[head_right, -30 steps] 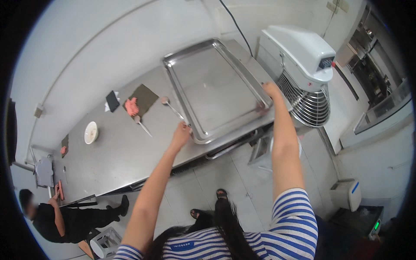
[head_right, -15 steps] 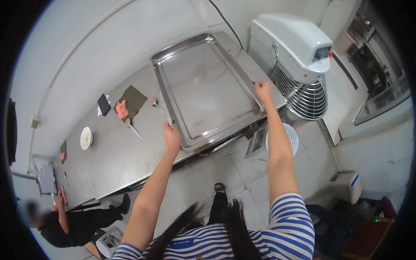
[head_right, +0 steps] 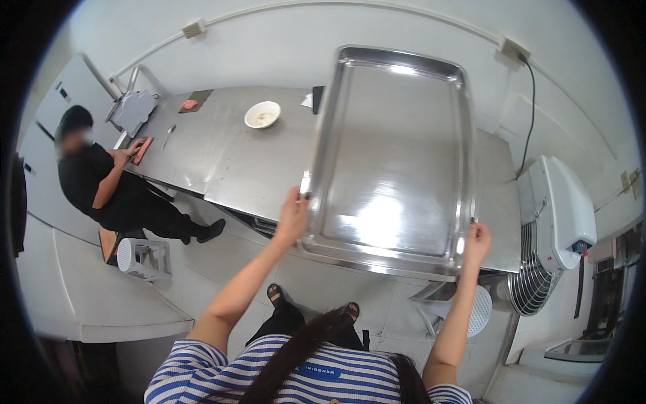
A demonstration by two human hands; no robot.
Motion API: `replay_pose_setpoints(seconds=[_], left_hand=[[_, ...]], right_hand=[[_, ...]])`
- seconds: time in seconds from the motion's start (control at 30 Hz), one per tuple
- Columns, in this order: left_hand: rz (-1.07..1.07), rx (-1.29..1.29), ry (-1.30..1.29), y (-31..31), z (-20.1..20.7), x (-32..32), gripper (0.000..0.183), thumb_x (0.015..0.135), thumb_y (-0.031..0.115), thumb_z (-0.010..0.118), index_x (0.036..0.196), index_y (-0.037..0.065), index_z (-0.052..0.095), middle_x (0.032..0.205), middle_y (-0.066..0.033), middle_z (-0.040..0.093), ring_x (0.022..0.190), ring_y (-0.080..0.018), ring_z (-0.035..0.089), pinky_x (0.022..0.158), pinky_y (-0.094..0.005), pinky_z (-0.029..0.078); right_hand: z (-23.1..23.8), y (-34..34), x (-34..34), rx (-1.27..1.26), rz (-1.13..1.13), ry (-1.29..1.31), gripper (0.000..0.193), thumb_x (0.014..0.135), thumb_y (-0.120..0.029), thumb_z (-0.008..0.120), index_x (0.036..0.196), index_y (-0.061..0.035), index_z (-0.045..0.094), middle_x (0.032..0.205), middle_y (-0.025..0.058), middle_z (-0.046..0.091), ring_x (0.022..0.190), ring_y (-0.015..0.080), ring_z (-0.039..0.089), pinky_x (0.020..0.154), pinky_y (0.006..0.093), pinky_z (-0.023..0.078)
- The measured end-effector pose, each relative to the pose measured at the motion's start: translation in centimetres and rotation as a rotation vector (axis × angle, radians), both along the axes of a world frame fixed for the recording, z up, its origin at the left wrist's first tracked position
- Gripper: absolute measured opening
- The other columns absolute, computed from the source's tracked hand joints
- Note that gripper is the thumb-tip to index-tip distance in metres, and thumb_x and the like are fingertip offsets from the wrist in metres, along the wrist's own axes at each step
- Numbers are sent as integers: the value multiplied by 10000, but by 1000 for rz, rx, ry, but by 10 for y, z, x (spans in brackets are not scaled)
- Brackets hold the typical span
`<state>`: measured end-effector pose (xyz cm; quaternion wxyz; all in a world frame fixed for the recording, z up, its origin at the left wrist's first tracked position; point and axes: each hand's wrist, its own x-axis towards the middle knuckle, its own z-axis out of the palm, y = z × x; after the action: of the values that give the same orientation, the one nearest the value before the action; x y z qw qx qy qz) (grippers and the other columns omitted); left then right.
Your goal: The person spreads a pink paste onto a sheet of nori using a spoon, then rolls the nori into a cylindrical shape and places it on a metal tray. The person repeats this process with additional nori sheets.
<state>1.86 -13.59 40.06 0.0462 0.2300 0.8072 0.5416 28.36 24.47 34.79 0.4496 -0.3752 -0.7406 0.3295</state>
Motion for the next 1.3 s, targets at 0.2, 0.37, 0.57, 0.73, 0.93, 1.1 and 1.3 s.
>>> replay_pose_setpoints(seconds=[0.2,0.37,0.57,0.73,0.93,1.1,1.3], left_hand=[[221,-131,82,-192,10,-99,199,957,160,439,1080,9,477,769,-195,598,688,-274,585,653,-377,457],[442,-374,71,-337,12,-186,195,960,174,414,1044,8,473,838,-273,587,807,-445,585,686,-459,445],[580,-517,153,-489,-21,-308,198,927,170,454,1000,2,531,862,-253,609,846,-431,589,723,-472,440],[551,-583,187,-529,-50,-381,215,916,204,483,969,9,556,845,-239,630,845,-428,598,722,-485,445],[429,-539,205,-503,-81,-456,216,914,213,502,966,13,565,847,-243,627,838,-438,590,722,-493,441],[357,-524,156,-473,-93,-507,226,917,221,504,951,10,576,811,-225,624,805,-409,599,708,-469,444],[334,-539,120,-460,-115,-548,230,923,240,496,979,33,581,843,-220,635,821,-405,605,714,-473,450]], right_hand=[[32,-196,-171,-82,198,-71,110,869,-115,572,878,-9,598,645,77,561,602,147,512,571,317,421],[10,-355,-300,-124,268,-86,78,858,-97,545,840,-31,581,662,160,595,623,314,596,600,402,451],[-23,-514,-415,-306,297,-164,169,908,-177,534,869,-17,572,696,190,614,678,380,602,617,465,442],[-35,-570,-456,-402,284,-176,166,914,-167,528,874,-7,536,693,196,597,684,402,585,616,478,431],[-62,-573,-485,-363,162,-186,160,922,-166,515,915,-7,516,727,210,601,701,414,582,623,488,426],[-85,-563,-512,-294,69,-181,136,929,-134,511,901,-2,502,720,194,575,655,368,557,610,449,422],[-83,-565,-538,-364,29,-230,144,921,-151,512,928,-7,512,750,218,600,707,412,582,629,481,436]])
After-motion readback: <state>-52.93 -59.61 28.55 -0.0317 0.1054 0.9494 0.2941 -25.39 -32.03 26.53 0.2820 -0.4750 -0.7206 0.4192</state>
